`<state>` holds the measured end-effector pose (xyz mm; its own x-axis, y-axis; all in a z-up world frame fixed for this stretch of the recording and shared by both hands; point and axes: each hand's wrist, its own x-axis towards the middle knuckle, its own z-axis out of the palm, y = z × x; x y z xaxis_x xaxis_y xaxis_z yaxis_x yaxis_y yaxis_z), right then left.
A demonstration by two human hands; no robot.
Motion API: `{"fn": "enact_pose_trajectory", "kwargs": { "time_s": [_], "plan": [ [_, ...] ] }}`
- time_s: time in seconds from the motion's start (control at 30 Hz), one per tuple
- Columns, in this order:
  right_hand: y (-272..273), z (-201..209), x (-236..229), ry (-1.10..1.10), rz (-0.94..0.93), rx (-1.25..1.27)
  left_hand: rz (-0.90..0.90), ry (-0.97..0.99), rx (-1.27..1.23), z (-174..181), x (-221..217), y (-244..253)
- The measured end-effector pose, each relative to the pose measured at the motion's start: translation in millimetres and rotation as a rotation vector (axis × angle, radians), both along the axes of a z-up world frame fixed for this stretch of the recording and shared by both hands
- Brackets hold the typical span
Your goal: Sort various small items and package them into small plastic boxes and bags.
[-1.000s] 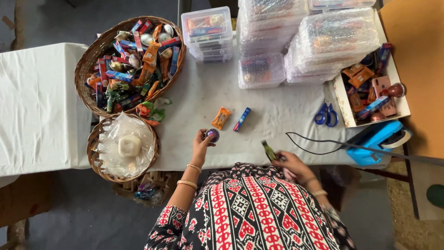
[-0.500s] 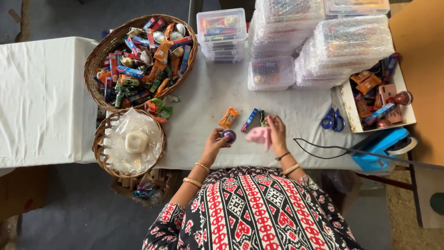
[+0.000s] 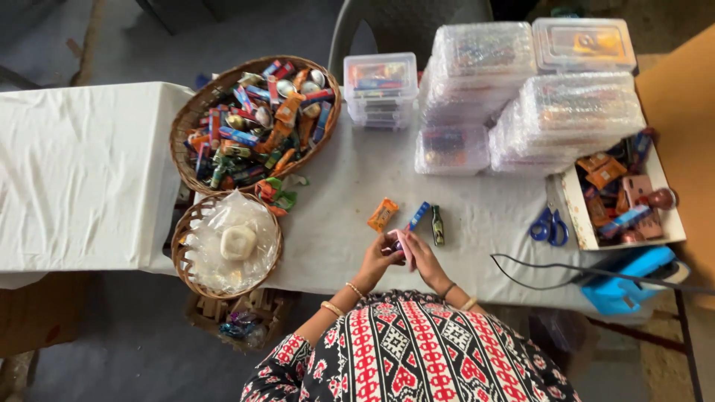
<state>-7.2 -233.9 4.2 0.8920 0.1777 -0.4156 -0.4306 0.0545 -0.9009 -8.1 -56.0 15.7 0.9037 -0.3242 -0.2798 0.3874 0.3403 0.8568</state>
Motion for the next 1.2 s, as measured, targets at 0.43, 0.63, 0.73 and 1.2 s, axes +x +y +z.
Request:
{"fn": "enact_pose_trajectory", "kwargs": {
  "time_s": [0.43,0.63,0.73,1.2],
  "plan": [
    [-11.3,44.9,24.0,-0.027,0.091,-0.111,0.236,0.088,0.075,-28.5,15.0,23.0],
    [-34.2,56.1,74.0,-0.913,0.046,-0.922,0.089,0.004,0.551,-51.2,30.7,40.0],
    [-36.4,31.1,89.8,-0.873,0.476,-1.040,0.071,-0.163,0.777,-57.2,28.9,41.6],
    [-33.7,63.7,98.2,-0.673,0.111,-0.715,0.258,-0.203,0.912,-56.4,-16.2,77.7]
  ]
}}
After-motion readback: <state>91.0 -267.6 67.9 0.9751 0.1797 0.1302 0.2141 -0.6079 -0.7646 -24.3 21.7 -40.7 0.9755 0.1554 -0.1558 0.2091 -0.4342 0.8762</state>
